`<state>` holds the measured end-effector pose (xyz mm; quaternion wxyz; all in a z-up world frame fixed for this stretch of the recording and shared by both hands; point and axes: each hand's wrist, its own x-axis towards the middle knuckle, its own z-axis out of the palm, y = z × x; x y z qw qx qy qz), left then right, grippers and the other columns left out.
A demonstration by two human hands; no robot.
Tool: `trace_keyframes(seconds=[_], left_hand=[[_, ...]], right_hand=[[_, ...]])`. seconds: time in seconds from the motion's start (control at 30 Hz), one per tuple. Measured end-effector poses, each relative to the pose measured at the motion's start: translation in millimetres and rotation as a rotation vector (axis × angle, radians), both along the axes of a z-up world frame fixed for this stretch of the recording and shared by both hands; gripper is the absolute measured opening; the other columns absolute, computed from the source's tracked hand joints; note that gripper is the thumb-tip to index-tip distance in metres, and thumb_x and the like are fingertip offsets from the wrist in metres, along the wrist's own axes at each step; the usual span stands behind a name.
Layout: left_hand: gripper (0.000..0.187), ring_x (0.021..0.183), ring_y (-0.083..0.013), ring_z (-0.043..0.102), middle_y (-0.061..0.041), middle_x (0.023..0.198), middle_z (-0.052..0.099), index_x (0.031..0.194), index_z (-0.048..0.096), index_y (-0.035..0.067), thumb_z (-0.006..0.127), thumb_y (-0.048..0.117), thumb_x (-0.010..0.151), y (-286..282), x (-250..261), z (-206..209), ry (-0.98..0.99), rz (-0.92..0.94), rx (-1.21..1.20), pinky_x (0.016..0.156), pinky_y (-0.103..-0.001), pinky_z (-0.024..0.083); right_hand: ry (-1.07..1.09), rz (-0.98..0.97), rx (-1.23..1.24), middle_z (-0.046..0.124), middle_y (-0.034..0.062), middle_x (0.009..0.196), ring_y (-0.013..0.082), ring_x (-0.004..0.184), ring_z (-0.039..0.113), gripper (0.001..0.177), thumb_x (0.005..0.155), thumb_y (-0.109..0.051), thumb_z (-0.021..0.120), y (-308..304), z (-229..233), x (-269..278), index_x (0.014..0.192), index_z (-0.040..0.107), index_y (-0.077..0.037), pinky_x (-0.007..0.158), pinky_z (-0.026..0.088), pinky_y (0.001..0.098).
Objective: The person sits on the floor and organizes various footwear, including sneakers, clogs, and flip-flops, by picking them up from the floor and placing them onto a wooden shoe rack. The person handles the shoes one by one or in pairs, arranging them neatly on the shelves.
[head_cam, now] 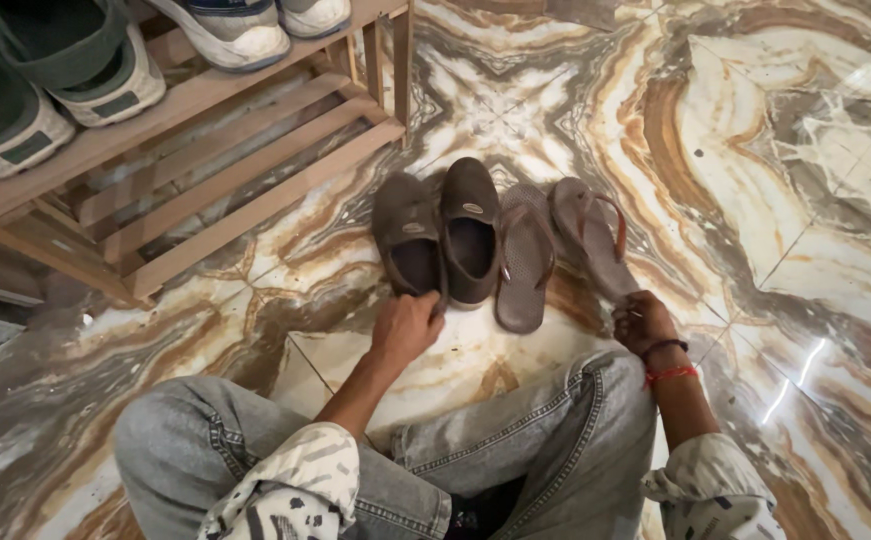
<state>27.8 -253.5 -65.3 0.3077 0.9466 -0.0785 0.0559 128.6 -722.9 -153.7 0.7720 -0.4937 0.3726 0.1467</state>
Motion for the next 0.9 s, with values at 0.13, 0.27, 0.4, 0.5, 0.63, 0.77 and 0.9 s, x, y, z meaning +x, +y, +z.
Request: trace_keyframes(seconds=[0.13,0.27,0.4,0.5,0.63,0.77,0.9], left_hand=[[0.023,0.07,-0.0404,0.07,-0.02,0.074,0.071,0.09,0.072,0.011,0.07,0.033,0.082,-22.3,2.6,-10.5,-0.014,-0.057,-0.049,0.068,-0.053,0.055],[0.024,0.07,-0.0402,0.07,-0.02,0.073,0.071,0.093,0.074,0.012,0.07,0.032,0.081,-52.0,11.1,-19.0,-0.059,-0.135,-0.083,0.068,-0.054,0.054],[0.024,0.07,-0.0409,0.069,-0.02,0.074,0.071,0.094,0.072,0.011,0.069,0.033,0.083,-80.4,18.5,-26.3,-0.099,-0.267,-0.112,0.067,-0.054,0.053],[0.019,0.072,-0.0409,0.069,-0.019,0.075,0.07,0.096,0.069,0.011,0.067,0.028,0.089,-103.2,27.9,-24.5,-0.108,-0.276,-0.085,0.068,-0.054,0.054],[0.02,0.066,-0.0411,0.069,-0.019,0.072,0.07,0.096,0.068,0.012,0.07,0.03,0.088,-96.8,27.4,-7.9,-0.066,0.03,-0.204,0.061,-0.054,0.053],[0.028,0.066,-0.0419,0.068,-0.021,0.068,0.068,0.105,0.07,0.013,0.074,0.032,0.085,-30.2,2.3,8.4,-0.027,0.3,-0.065,0.063,-0.055,0.052],[0.039,0.067,-0.0447,0.068,-0.021,0.071,0.07,0.111,0.071,0.009,0.075,0.03,0.079,19.1,-29.6,3.9,-0.161,0.442,0.055,0.06,-0.057,0.052]], right_hand=[[-0.209,-0.207,-0.04,0.047,-0.0002,0.065,0.0117,0.052,0.045,0.022,0.09,-0.023,0.061,-6.3,8.5,-10.6,0.075,0.046,-0.016,0.043,0.03,0.0254],[-0.301,-0.305,-0.251,0.05,0.0017,0.068,0.0112,0.051,0.044,0.017,0.091,-0.018,0.059,2.4,35.7,-29.2,0.078,0.05,-0.01,0.042,0.026,0.0263],[-0.398,-0.326,-0.284,0.054,0.004,0.068,0.0113,0.051,0.046,0.018,0.093,-0.018,0.06,26.5,76.0,-41.2,0.079,0.053,-0.008,0.043,0.028,0.0262],[-0.516,-0.246,-0.261,0.055,0.0043,0.068,0.0113,0.053,0.048,0.019,0.094,-0.018,0.061,55.7,101.5,-47.1,0.08,0.054,-0.007,0.044,0.029,0.0264],[-0.585,-0.131,-0.277,0.057,0.0066,0.063,0.0136,0.048,0.048,0.023,0.095,-0.027,0.056,112.0,119.5,-46.9,0.082,0.062,-0.009,0.043,0.034,0.0274],[-0.482,-0.058,-0.062,0.056,0.0069,0.06,0.0159,0.048,0.049,0.021,0.091,-0.026,0.058,169.2,87.9,-48.8,0.08,0.061,-0.008,0.044,0.038,0.0276],[-0.253,-0.021,-0.049,0.052,0.0031,0.06,0.0146,0.049,0.044,0.019,0.091,-0.026,0.06,208.7,14.3,-48.2,0.079,0.057,-0.012,0.046,0.037,0.0296]])
